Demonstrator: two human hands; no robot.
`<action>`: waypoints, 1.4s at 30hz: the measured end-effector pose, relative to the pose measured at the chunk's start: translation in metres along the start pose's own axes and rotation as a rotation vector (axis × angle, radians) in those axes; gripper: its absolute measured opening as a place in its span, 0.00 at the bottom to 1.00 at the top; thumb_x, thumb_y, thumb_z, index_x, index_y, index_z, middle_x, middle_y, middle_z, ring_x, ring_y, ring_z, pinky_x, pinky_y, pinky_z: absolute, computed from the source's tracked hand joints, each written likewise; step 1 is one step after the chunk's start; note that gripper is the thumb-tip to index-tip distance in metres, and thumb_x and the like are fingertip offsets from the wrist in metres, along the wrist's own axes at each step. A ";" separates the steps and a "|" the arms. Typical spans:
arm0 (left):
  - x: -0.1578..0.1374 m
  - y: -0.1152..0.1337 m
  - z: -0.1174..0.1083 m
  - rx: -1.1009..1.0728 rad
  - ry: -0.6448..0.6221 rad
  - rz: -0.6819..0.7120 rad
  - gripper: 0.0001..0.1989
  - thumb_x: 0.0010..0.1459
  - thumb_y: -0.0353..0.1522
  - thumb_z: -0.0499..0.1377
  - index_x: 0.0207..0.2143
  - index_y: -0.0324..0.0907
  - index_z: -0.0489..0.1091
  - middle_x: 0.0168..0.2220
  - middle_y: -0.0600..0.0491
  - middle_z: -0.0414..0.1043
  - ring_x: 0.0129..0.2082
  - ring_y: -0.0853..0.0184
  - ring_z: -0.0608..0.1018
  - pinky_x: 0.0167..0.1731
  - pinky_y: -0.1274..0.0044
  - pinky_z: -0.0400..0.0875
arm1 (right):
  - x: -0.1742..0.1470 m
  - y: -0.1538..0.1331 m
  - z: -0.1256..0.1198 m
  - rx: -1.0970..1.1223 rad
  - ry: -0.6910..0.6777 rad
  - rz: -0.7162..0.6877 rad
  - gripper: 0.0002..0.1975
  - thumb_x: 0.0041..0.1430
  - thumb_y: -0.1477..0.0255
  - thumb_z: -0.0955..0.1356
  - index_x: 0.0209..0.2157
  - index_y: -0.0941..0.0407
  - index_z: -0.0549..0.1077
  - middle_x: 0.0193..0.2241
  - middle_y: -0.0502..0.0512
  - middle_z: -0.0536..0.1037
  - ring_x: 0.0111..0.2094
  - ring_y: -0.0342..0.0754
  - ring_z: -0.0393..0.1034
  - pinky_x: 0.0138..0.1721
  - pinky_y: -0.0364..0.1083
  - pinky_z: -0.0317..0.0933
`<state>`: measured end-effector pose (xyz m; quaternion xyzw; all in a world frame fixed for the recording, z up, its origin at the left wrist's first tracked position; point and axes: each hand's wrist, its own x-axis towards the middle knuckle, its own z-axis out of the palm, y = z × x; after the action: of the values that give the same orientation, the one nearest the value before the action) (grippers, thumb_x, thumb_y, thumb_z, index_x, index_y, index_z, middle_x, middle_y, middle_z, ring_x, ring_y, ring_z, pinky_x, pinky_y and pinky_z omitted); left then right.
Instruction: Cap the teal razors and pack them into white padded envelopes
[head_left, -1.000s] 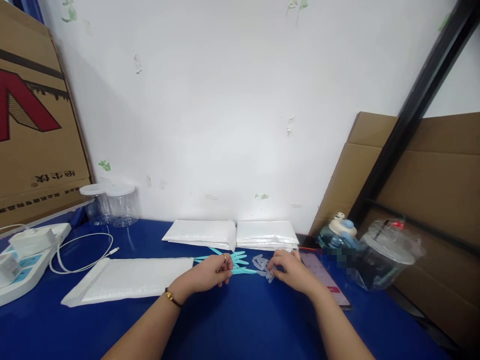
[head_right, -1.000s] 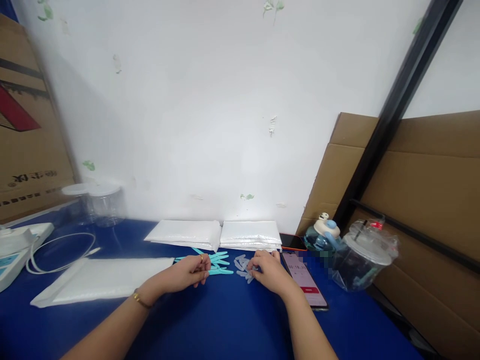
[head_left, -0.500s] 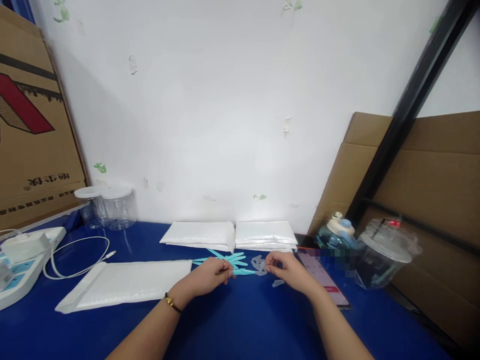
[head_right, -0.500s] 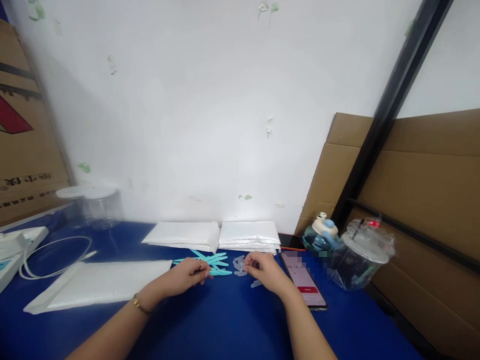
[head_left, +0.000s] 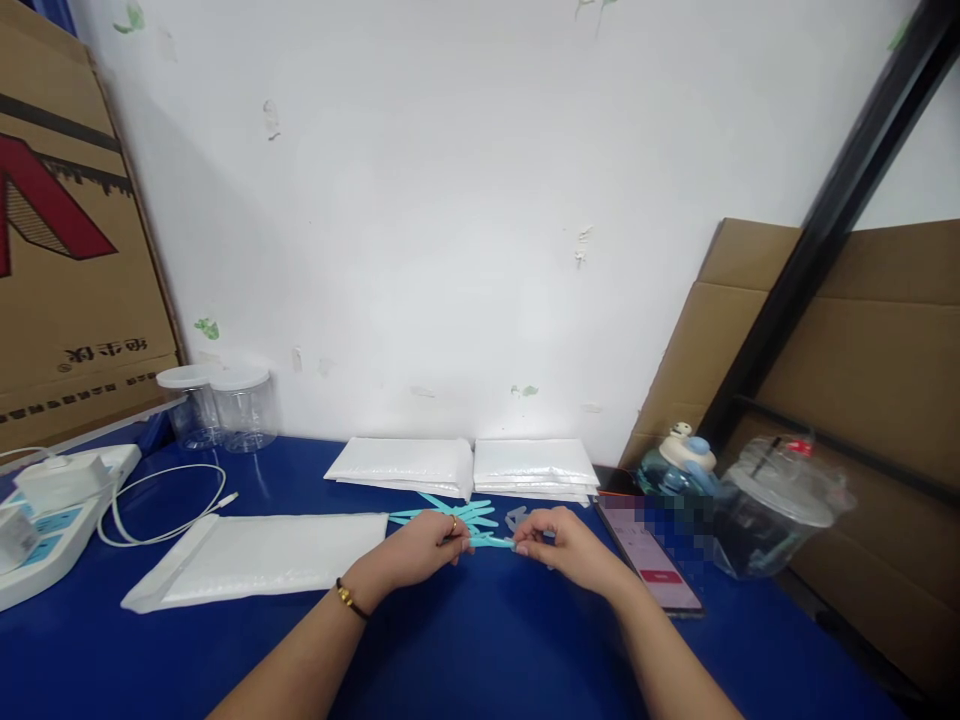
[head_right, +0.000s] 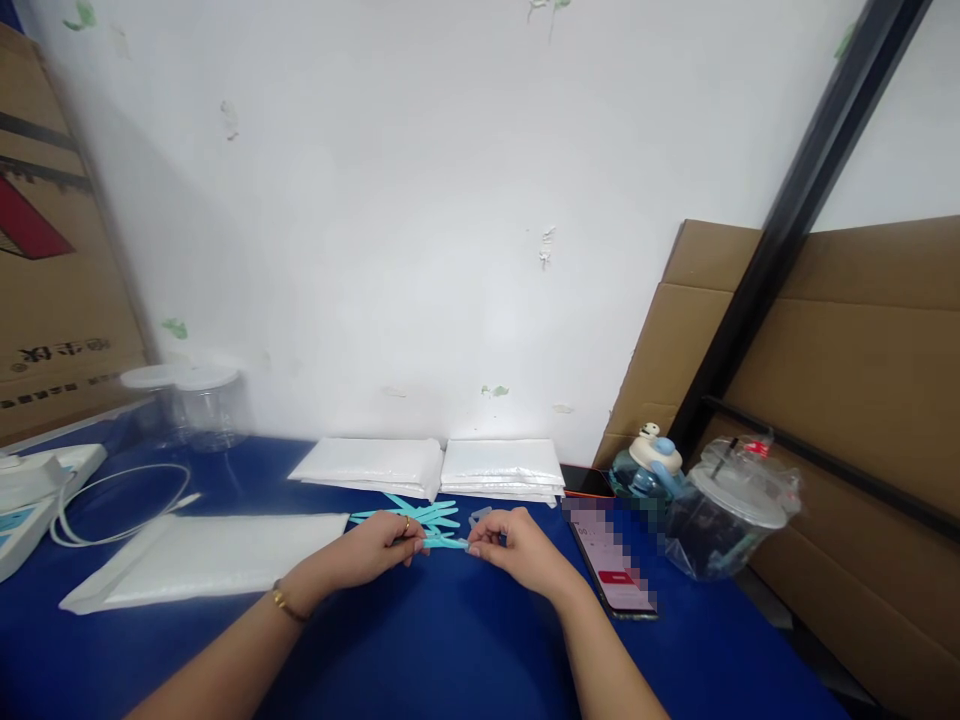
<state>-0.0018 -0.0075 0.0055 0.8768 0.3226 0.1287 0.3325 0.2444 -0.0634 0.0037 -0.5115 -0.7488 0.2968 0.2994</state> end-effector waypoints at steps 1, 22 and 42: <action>0.000 0.000 0.001 -0.008 -0.003 0.005 0.16 0.59 0.38 0.48 0.31 0.41 0.72 0.27 0.55 0.72 0.27 0.71 0.71 0.29 0.82 0.61 | 0.000 -0.001 0.001 -0.006 -0.001 -0.013 0.11 0.54 0.63 0.68 0.30 0.57 0.76 0.24 0.50 0.73 0.25 0.42 0.64 0.28 0.41 0.58; 0.005 -0.017 0.004 0.454 0.150 -0.131 0.07 0.51 0.32 0.57 0.36 0.45 0.70 0.35 0.52 0.73 0.37 0.63 0.72 0.34 0.77 0.62 | -0.023 0.033 -0.044 -0.382 -0.028 0.164 0.09 0.39 0.74 0.73 0.28 0.54 0.77 0.27 0.49 0.75 0.29 0.45 0.66 0.31 0.41 0.57; 0.006 -0.011 0.003 0.336 0.168 -0.102 0.10 0.55 0.34 0.51 0.29 0.43 0.71 0.29 0.53 0.74 0.29 0.67 0.73 0.28 0.79 0.59 | 0.000 0.007 0.007 -0.788 -0.042 -0.062 0.04 0.45 0.78 0.64 0.23 0.57 0.71 0.27 0.52 0.73 0.26 0.43 0.63 0.33 0.44 0.50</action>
<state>-0.0009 0.0011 -0.0043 0.8887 0.4103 0.1287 0.1593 0.2430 -0.0622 -0.0063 -0.5583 -0.8263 -0.0119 0.0734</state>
